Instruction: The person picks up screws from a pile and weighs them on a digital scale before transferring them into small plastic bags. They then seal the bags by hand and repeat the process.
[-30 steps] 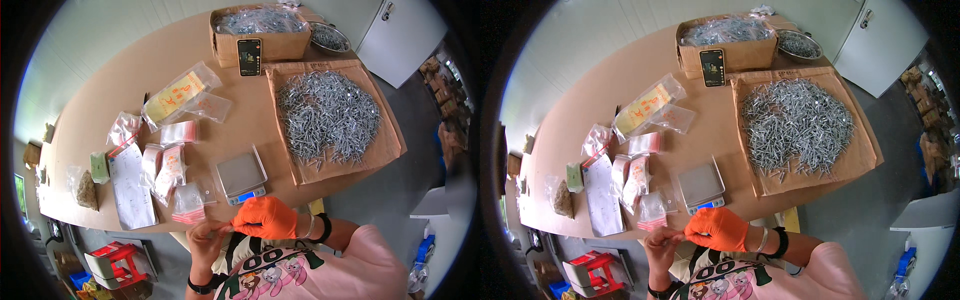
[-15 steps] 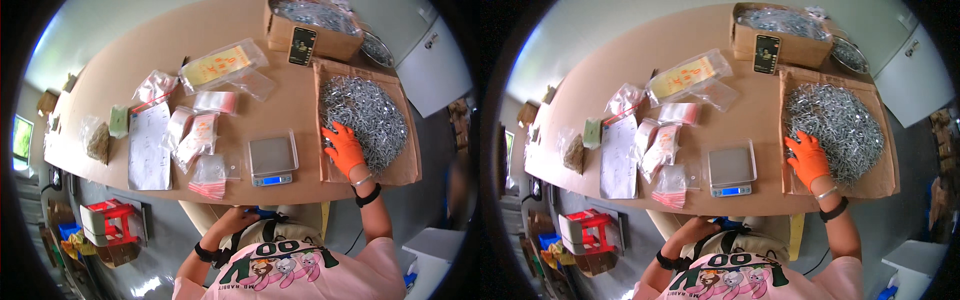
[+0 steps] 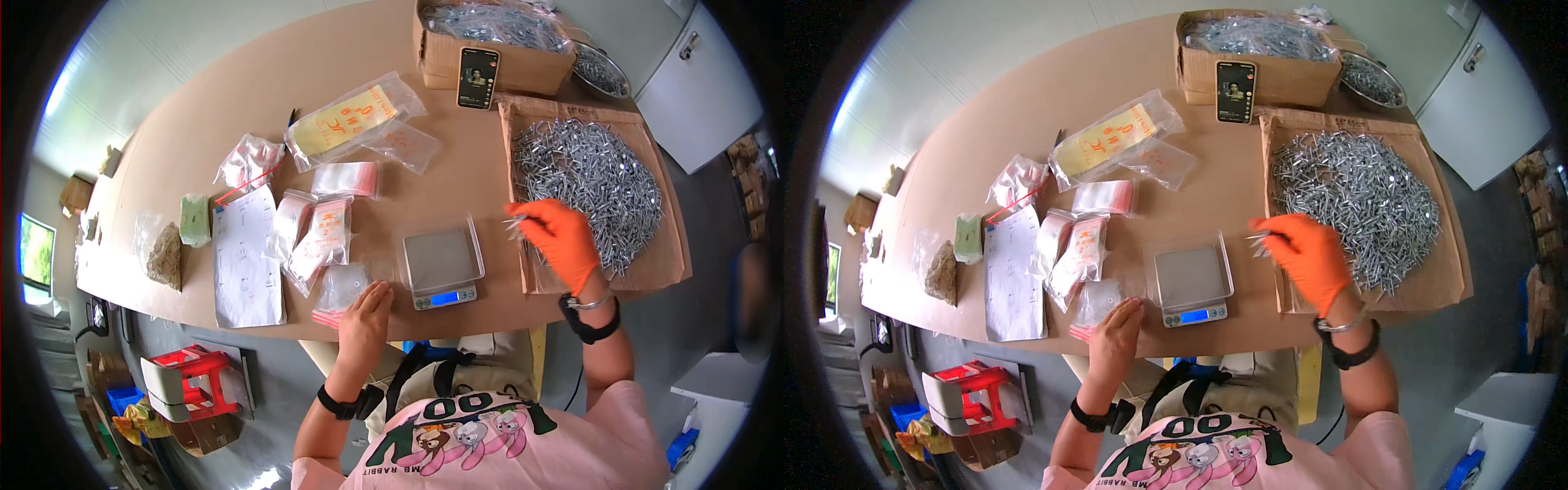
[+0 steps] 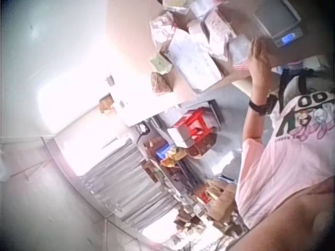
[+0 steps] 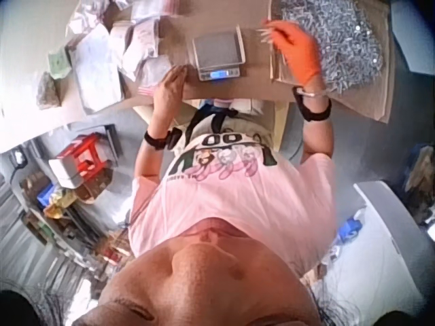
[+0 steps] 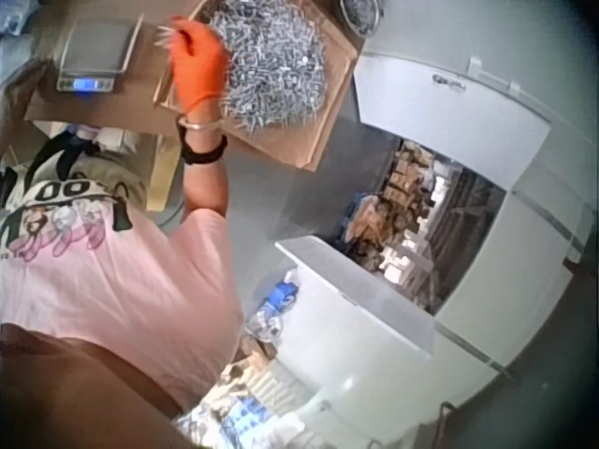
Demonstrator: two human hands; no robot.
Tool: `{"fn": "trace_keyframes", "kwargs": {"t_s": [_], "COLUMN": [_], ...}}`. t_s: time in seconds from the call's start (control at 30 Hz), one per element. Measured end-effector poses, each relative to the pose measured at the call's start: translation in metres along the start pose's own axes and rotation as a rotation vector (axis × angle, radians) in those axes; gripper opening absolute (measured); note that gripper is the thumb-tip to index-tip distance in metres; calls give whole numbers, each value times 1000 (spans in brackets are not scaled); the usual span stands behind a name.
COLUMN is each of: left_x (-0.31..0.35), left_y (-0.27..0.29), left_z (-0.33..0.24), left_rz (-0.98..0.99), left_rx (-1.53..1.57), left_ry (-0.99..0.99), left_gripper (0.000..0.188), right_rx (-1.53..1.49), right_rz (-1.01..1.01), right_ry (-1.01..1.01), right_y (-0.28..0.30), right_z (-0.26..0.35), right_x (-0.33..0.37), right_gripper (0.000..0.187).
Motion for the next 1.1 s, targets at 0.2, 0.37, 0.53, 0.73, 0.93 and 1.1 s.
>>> {"fn": "trace_keyframes", "kwargs": {"t_s": [0.2, 0.37, 0.53, 0.73, 0.93, 1.1], "left_x": [1, 13, 18, 23, 22, -5], "left_y": [15, 47, 63, 59, 49, 8], "left_z": [-8, -20, -29, -32, -20, -7], "left_rz": [-178, -410, -481, -427, -223, -130], "left_rx": [36, 116, 220, 259, 209, 254], "left_ry": [23, 143, 98, 306, 389, 453], "left_gripper": [32, 38, 29, 18, 24, 29], "right_rx": [103, 265, 81, 307, 647, 776], "right_rz": [238, 70, 128, 86, -55, -53], "right_ry": [166, 305, 169, 335, 123, -37], "right_y": [-69, -59, -35, -49, -16, 6], "right_z": [26, 27, 23, 22, -21, -54], "right_x": [-1, 0, 2, 8, 7, 17], "right_gripper": [22, 20, 24, 47, 52, 48]}}
Point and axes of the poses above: each hand's wrist, its own x-axis away from the middle knuckle, its own y-axis out of the back of the hand, z = x × y, the point moved 3 cm from there along -x, towards the middle knuckle, and after that the axes turned 8 degrees about x, right-handed, at the moved point
